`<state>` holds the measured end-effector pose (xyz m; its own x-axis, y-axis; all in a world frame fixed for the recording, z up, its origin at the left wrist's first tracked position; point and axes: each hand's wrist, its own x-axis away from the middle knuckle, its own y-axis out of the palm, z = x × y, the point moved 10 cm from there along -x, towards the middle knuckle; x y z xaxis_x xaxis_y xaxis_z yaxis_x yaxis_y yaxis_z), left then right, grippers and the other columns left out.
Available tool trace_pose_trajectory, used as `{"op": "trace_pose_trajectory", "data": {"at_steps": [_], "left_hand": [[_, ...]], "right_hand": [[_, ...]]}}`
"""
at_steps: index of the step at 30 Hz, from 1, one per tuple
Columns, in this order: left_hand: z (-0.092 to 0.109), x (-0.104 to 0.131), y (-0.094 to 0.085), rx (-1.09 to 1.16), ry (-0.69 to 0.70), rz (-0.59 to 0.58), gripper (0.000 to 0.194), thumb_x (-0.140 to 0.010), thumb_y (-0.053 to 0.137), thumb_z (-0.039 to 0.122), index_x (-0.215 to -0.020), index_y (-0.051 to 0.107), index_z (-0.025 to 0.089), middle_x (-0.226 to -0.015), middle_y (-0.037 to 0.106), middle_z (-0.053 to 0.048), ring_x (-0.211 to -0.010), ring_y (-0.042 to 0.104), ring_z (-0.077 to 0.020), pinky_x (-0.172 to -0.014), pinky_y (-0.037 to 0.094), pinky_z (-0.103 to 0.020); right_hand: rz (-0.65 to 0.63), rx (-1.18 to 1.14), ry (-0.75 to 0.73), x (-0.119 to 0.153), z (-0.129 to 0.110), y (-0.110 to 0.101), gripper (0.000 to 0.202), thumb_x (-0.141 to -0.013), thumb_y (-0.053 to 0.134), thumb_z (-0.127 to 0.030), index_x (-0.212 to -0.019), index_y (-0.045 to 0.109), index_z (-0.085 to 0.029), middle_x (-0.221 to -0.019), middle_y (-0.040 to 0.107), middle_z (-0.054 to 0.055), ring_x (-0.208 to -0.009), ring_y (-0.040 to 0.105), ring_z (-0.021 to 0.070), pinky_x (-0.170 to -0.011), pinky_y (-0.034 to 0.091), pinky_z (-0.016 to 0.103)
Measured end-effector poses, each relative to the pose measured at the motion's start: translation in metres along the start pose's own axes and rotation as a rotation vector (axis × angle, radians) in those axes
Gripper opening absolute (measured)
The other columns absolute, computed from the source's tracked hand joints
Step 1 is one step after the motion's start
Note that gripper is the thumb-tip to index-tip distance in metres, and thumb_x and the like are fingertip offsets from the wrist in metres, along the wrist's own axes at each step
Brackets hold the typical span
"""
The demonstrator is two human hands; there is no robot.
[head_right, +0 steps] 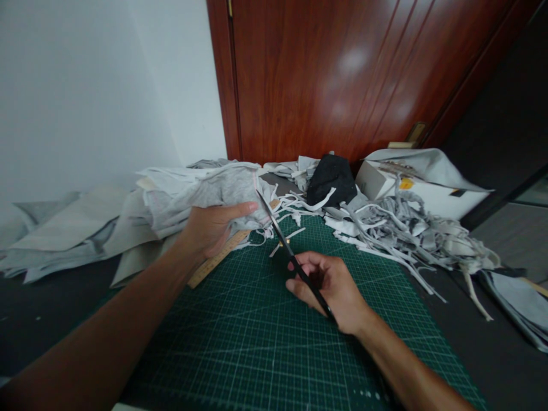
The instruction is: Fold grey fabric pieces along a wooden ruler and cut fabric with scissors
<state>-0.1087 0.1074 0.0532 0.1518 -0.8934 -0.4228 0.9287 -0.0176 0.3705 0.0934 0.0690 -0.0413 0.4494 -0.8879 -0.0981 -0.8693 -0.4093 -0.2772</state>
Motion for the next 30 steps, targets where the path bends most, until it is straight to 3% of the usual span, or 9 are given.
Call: {"op": "trace_pose_trajectory", "data": {"at_steps": [7, 15, 23, 30], "left_hand": [[-0.005, 0.002, 0.000, -0.018, 0.013, -0.014, 0.070, -0.062, 0.087, 0.012, -0.128, 0.070, 0.022, -0.107, 0.080, -0.006, -0.091, 0.077, -0.0275, -0.101, 0.058, -0.055], [-0.007, 0.001, -0.002, -0.002, 0.032, 0.018, 0.066, -0.059, 0.089, 0.012, -0.122, 0.072, 0.022, -0.106, 0.081, -0.005, -0.097, 0.077, -0.0295, -0.105, 0.056, -0.056], [-0.013, 0.002, -0.006, 0.041, 0.022, 0.078, 0.070, -0.060, 0.089, 0.017, -0.127, 0.069, 0.024, -0.107, 0.081, -0.005, -0.091, 0.076, -0.0278, -0.099, 0.060, -0.056], [-0.015, 0.006, -0.005, 0.080, 0.009, 0.098, 0.073, -0.059, 0.092, 0.016, -0.128, 0.069, 0.023, -0.109, 0.081, -0.006, -0.098, 0.077, -0.0296, -0.104, 0.059, -0.056]], "right_hand": [[0.005, -0.079, 0.003, 0.000, 0.001, 0.000, 0.044, -0.073, 0.092, -0.044, -0.099, 0.069, -0.016, -0.067, 0.057, -0.004, -0.050, 0.046, 0.0087, -0.045, 0.039, 0.022], [0.002, -0.073, 0.016, 0.000, 0.001, 0.002, 0.042, -0.073, 0.092, -0.044, -0.098, 0.069, -0.017, -0.063, 0.056, -0.006, -0.047, 0.045, 0.0085, -0.044, 0.037, 0.022], [0.007, -0.004, -0.015, 0.000, -0.004, 0.003, 0.034, -0.079, 0.084, -0.043, -0.096, 0.068, -0.018, -0.063, 0.055, -0.005, -0.047, 0.044, 0.0086, -0.045, 0.033, 0.023], [0.010, -0.009, -0.001, 0.001, -0.005, 0.006, 0.036, -0.079, 0.083, -0.045, -0.097, 0.066, -0.018, -0.060, 0.053, -0.006, -0.046, 0.042, 0.0087, -0.045, 0.032, 0.023]]}}
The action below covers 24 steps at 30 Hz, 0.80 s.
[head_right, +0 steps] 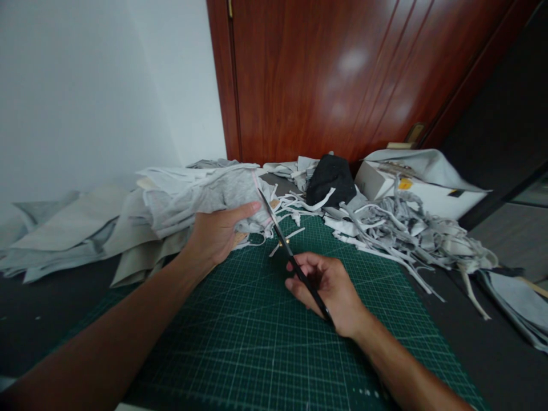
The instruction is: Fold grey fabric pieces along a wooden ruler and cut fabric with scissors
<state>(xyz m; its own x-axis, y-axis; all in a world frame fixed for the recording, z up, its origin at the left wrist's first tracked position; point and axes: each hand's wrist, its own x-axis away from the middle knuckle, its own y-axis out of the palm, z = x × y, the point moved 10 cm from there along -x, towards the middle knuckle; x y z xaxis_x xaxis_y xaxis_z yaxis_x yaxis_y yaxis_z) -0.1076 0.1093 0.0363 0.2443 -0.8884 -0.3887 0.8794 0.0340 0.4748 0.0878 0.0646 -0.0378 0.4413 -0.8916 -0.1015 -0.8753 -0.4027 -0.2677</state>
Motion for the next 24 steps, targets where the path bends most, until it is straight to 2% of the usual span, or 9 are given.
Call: {"op": "trace_pose_trajectory", "data": {"at_steps": [10, 17, 24], "left_hand": [[0.000, -0.002, -0.006, -0.047, 0.035, 0.032, 0.074, -0.059, 0.092, 0.016, -0.128, 0.069, 0.024, -0.114, 0.080, -0.007, -0.105, 0.076, -0.0321, -0.104, 0.059, -0.057], [0.006, -0.001, -0.002, -0.021, 0.060, 0.018, 0.071, -0.059, 0.091, 0.012, -0.126, 0.069, 0.024, -0.113, 0.080, -0.006, -0.112, 0.075, -0.0324, -0.109, 0.057, -0.056], [0.004, 0.000, -0.003, -0.063, 0.038, 0.026, 0.069, -0.058, 0.093, 0.016, -0.124, 0.071, 0.023, -0.110, 0.080, -0.006, -0.108, 0.076, -0.0318, -0.107, 0.057, -0.055]], "right_hand": [[0.000, 0.031, -0.007, -0.001, 0.003, 0.000, 0.033, -0.079, 0.083, -0.044, -0.095, 0.067, -0.019, -0.063, 0.055, -0.005, -0.045, 0.042, 0.0086, -0.043, 0.031, 0.024], [0.016, 0.060, -0.007, 0.000, 0.004, -0.002, 0.035, -0.081, 0.082, -0.045, -0.097, 0.067, -0.018, -0.062, 0.054, -0.005, -0.045, 0.042, 0.0088, -0.044, 0.030, 0.024], [0.032, 0.014, 0.003, 0.000, 0.010, -0.002, 0.041, -0.076, 0.090, -0.043, -0.099, 0.069, -0.017, -0.062, 0.054, -0.006, -0.046, 0.042, 0.0089, -0.044, 0.031, 0.023]]}}
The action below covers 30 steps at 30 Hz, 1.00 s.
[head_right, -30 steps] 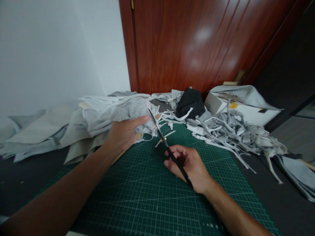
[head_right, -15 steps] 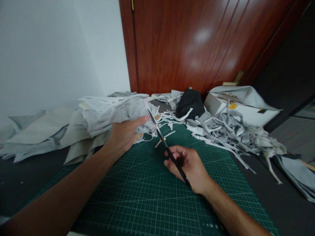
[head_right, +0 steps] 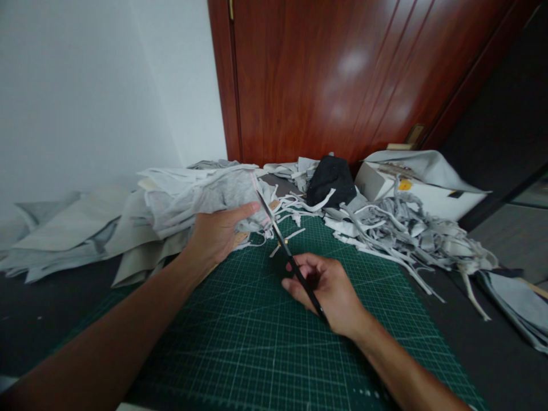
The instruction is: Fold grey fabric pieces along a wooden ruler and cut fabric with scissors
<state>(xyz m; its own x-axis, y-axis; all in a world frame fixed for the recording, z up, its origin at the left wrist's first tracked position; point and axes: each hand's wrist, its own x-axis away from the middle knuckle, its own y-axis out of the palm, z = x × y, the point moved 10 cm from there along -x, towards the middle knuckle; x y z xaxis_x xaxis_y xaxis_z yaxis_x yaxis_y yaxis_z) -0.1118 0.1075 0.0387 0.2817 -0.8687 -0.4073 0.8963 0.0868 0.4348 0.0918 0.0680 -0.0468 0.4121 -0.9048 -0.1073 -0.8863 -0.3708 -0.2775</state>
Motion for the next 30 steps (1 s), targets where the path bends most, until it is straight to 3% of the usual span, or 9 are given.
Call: {"op": "trace_pose_trajectory", "data": {"at_steps": [3, 9, 20, 30], "left_hand": [[-0.002, 0.001, -0.001, -0.013, -0.001, 0.001, 0.071, -0.057, 0.094, 0.017, -0.124, 0.072, 0.022, -0.107, 0.081, -0.006, -0.102, 0.076, -0.0308, -0.105, 0.057, -0.055], [-0.022, 0.004, -0.001, -0.012, -0.131, -0.026, 0.070, -0.059, 0.095, 0.022, -0.126, 0.072, 0.018, -0.096, 0.082, -0.008, -0.093, 0.078, -0.0325, -0.096, 0.060, -0.057], [-0.022, 0.006, 0.001, 0.029, -0.152, -0.015, 0.072, -0.059, 0.095, 0.019, -0.127, 0.072, 0.019, -0.097, 0.082, -0.008, -0.101, 0.077, -0.0319, -0.098, 0.059, -0.055], [-0.018, 0.006, 0.004, 0.056, -0.143, -0.036, 0.073, -0.057, 0.095, 0.017, -0.126, 0.072, 0.021, -0.093, 0.081, -0.006, -0.098, 0.077, -0.0308, -0.102, 0.056, -0.056]], "right_hand": [[0.004, -0.025, -0.025, -0.001, -0.003, 0.000, 0.039, -0.076, 0.091, -0.040, -0.099, 0.069, -0.017, -0.062, 0.055, -0.006, -0.047, 0.045, 0.0092, -0.045, 0.033, 0.023], [0.013, -0.033, -0.028, -0.001, -0.006, 0.001, 0.041, -0.075, 0.090, -0.043, -0.097, 0.069, -0.016, -0.060, 0.055, -0.006, -0.045, 0.046, 0.0090, -0.044, 0.034, 0.023], [0.020, 0.005, -0.007, 0.001, -0.008, 0.004, 0.040, -0.079, 0.081, -0.048, -0.098, 0.067, -0.015, -0.058, 0.054, -0.006, -0.043, 0.043, 0.0086, -0.043, 0.032, 0.023], [0.031, -0.019, 0.011, 0.001, -0.008, 0.006, 0.047, -0.078, 0.084, -0.054, -0.097, 0.067, -0.015, -0.054, 0.052, -0.007, -0.042, 0.041, 0.0081, -0.041, 0.030, 0.021]]}}
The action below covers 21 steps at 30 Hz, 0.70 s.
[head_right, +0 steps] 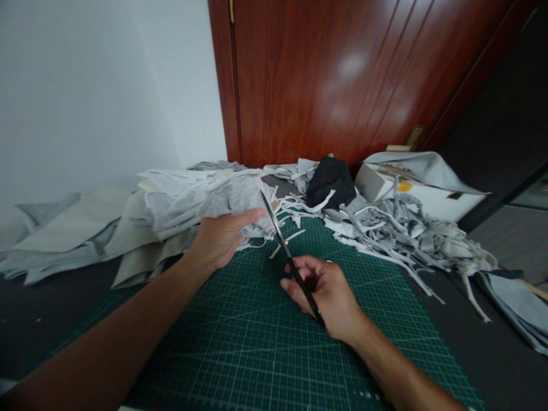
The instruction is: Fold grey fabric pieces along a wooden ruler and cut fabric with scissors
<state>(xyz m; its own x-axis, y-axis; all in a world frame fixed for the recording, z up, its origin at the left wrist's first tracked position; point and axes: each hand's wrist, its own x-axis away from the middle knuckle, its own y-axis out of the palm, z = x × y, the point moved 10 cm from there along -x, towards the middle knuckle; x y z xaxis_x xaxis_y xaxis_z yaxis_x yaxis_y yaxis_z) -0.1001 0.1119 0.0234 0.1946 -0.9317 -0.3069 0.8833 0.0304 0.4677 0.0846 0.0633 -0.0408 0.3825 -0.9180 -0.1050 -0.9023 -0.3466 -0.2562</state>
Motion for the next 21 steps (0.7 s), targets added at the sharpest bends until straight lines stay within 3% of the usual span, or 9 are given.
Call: {"op": "trace_pose_trajectory", "data": {"at_steps": [8, 21], "left_hand": [[0.003, 0.003, 0.009, -0.003, 0.030, -0.065, 0.076, -0.056, 0.095, 0.014, -0.128, 0.071, 0.023, -0.103, 0.081, -0.006, -0.110, 0.074, -0.0326, -0.109, 0.052, -0.057], [0.001, 0.006, 0.012, 0.004, 0.017, -0.080, 0.077, -0.061, 0.090, 0.013, -0.134, 0.068, 0.024, -0.121, 0.079, -0.008, -0.122, 0.070, -0.0328, -0.118, 0.044, -0.058]], "right_hand": [[0.028, -0.057, -0.031, 0.000, 0.000, -0.002, 0.045, -0.076, 0.088, -0.050, -0.096, 0.067, -0.016, -0.056, 0.056, -0.007, -0.042, 0.049, 0.0089, -0.041, 0.038, 0.021], [0.047, -0.036, -0.040, 0.001, -0.002, -0.001, 0.043, -0.078, 0.086, -0.050, -0.096, 0.068, -0.016, -0.053, 0.054, -0.008, -0.041, 0.047, 0.0095, -0.040, 0.039, 0.022]]}}
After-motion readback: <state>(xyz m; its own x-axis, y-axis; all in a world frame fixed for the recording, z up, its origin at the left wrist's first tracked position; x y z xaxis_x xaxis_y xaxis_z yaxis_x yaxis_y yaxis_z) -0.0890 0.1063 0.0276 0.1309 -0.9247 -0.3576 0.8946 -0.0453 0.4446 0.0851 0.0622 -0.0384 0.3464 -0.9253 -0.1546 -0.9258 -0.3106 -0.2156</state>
